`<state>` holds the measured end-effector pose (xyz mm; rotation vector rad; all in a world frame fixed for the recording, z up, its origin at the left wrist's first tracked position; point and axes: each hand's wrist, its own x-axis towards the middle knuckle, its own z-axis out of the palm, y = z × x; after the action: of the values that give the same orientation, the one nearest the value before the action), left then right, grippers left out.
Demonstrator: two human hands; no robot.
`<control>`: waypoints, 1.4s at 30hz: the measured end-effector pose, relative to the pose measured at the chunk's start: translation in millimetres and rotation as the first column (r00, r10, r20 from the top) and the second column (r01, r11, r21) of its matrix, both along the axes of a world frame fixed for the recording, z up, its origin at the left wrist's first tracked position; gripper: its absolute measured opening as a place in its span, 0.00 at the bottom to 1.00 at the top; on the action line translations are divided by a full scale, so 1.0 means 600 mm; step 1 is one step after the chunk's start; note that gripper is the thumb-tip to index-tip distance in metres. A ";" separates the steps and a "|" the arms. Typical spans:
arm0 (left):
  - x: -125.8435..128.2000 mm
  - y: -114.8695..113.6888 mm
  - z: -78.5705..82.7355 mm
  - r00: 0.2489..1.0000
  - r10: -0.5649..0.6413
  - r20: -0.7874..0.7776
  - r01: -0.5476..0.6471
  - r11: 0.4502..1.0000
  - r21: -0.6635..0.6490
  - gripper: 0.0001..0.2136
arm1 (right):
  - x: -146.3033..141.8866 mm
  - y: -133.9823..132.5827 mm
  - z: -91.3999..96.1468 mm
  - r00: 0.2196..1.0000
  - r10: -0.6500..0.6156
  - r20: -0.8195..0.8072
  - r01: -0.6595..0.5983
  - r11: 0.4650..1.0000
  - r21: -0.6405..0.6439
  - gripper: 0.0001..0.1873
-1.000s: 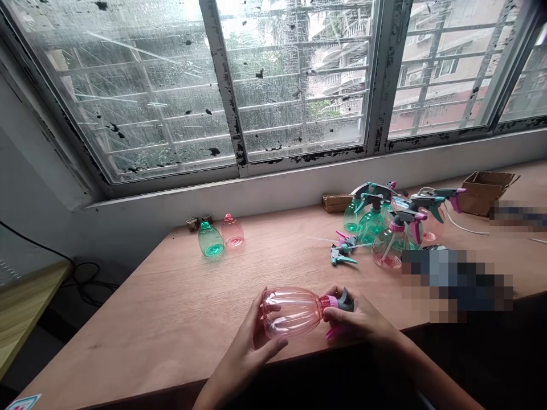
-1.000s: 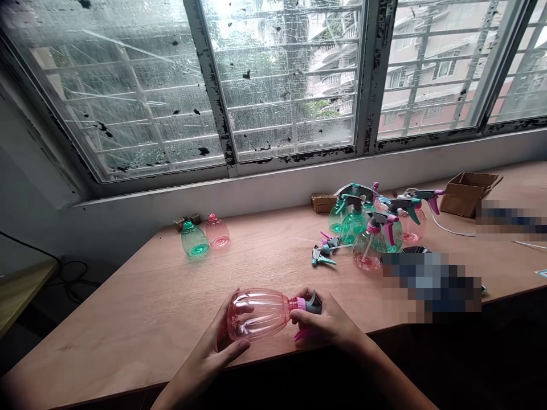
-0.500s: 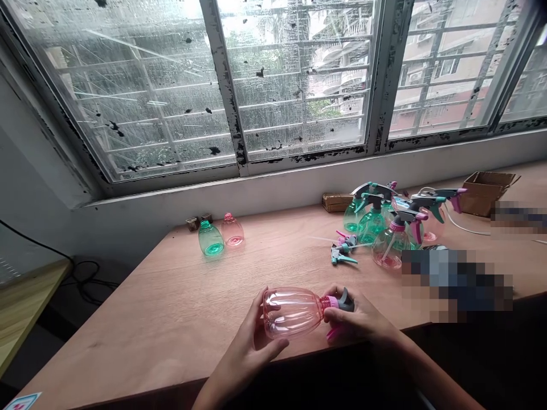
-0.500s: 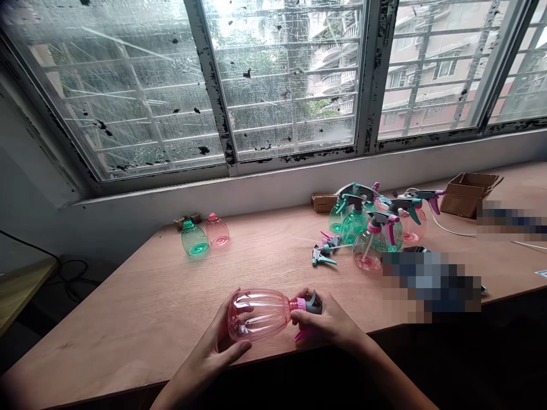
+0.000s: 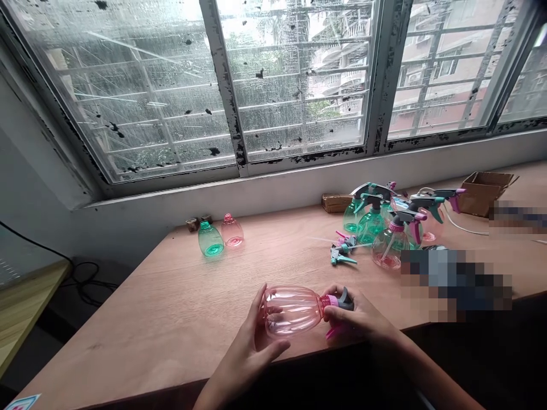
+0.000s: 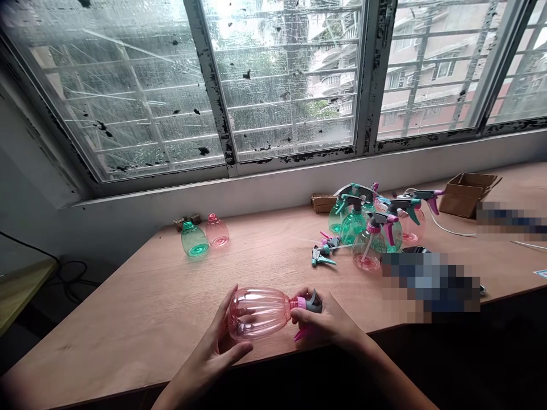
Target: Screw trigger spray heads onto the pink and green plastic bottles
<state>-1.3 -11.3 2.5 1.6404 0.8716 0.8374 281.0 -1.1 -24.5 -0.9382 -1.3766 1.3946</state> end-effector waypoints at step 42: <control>-0.005 0.001 -0.010 0.996 0.017 -0.083 -0.008 0.994 0.108 0.40 | -0.001 -0.004 0.004 1.000 0.018 -0.006 -0.018 1.000 -0.003 0.21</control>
<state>-4.6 -10.7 -3.3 1.7764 0.9087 0.8416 280.4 -3.7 -22.3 -0.9248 -1.3817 1.4129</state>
